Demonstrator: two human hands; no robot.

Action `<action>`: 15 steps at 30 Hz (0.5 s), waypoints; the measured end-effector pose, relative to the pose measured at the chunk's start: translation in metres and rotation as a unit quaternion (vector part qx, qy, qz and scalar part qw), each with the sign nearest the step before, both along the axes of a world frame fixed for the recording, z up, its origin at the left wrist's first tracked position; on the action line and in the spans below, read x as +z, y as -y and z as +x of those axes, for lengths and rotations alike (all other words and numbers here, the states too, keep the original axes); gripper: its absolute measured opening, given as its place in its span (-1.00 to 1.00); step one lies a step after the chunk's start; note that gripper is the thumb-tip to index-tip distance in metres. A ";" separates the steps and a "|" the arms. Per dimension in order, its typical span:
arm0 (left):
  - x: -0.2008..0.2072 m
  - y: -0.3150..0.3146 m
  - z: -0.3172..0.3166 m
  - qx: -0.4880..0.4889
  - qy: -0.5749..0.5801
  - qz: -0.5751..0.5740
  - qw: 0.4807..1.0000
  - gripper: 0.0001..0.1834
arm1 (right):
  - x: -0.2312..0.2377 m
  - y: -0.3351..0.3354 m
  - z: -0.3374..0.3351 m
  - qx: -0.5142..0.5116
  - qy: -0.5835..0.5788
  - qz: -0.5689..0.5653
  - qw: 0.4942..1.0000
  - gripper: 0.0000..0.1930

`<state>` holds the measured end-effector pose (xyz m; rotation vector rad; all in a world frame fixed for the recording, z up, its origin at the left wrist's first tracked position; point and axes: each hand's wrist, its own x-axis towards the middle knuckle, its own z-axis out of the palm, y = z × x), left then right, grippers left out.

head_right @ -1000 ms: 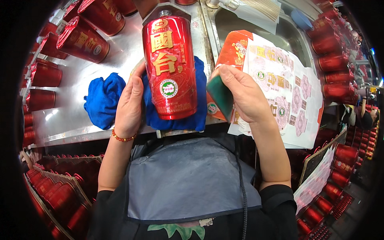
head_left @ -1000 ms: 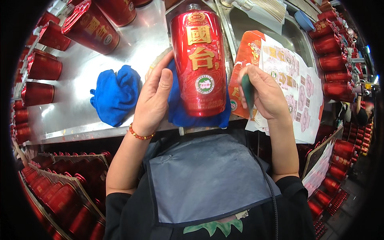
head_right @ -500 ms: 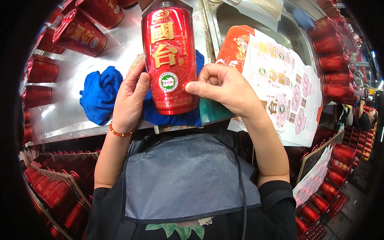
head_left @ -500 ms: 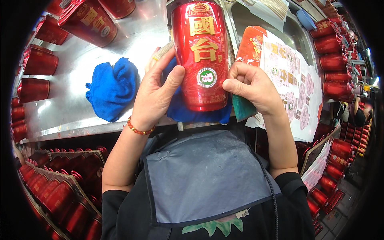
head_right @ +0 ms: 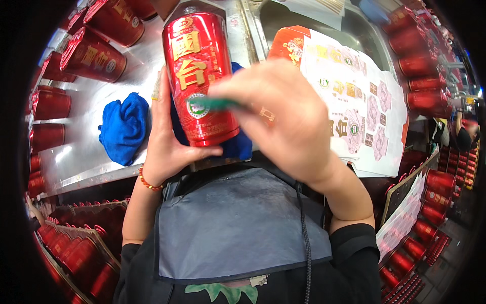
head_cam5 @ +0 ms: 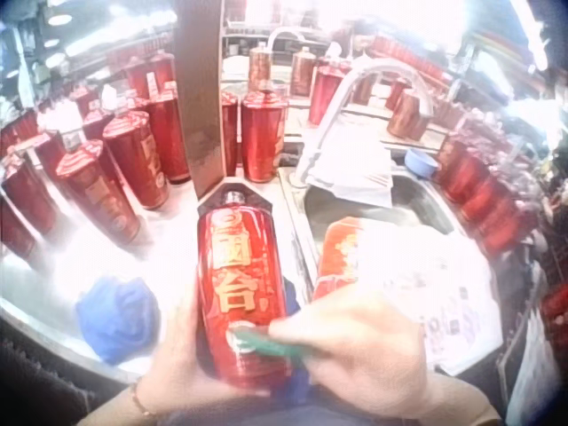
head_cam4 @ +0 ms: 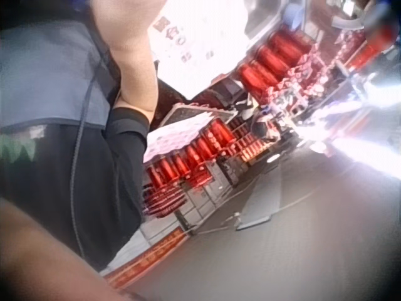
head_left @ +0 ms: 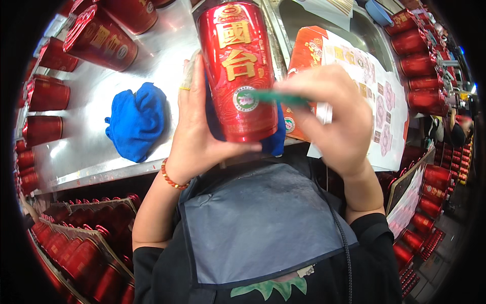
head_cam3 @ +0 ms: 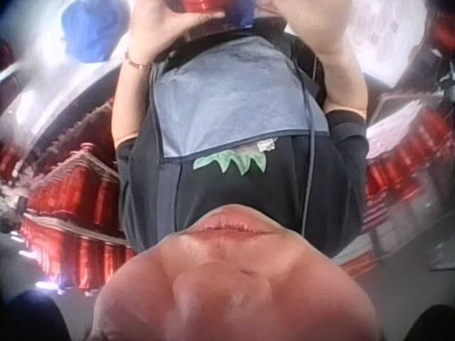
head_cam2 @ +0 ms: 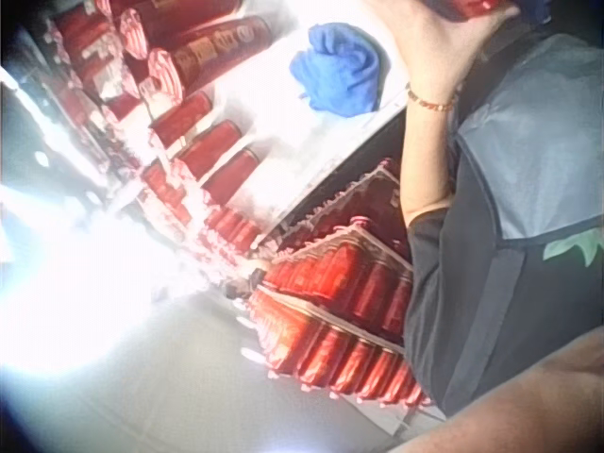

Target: The person picks up a red cylindrical can and wipes its surface with a green sponge and a blue cloth. They rotate the can to clean different sides, then place it back on the counter among other identical cans.

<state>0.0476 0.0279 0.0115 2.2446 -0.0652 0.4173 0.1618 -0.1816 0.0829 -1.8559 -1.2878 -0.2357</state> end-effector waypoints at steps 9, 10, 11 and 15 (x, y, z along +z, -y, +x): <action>0.007 0.010 0.001 0.036 0.043 0.010 0.998 0.40 | 0.018 0.009 -0.013 0.045 -0.015 -0.060 0.997 -0.64; 0.008 0.011 0.000 0.039 0.031 -0.008 0.999 0.39 | 0.020 0.007 -0.005 -0.002 0.019 -0.052 0.998 -0.62; 0.009 0.012 -0.001 0.042 0.019 -0.025 0.999 0.38 | 0.015 0.007 -0.010 0.034 0.021 -0.046 0.998 -0.63; 0.014 0.018 0.000 0.050 0.028 -0.061 0.997 0.34 | 0.013 0.012 -0.031 0.128 -0.065 -0.059 0.988 -0.63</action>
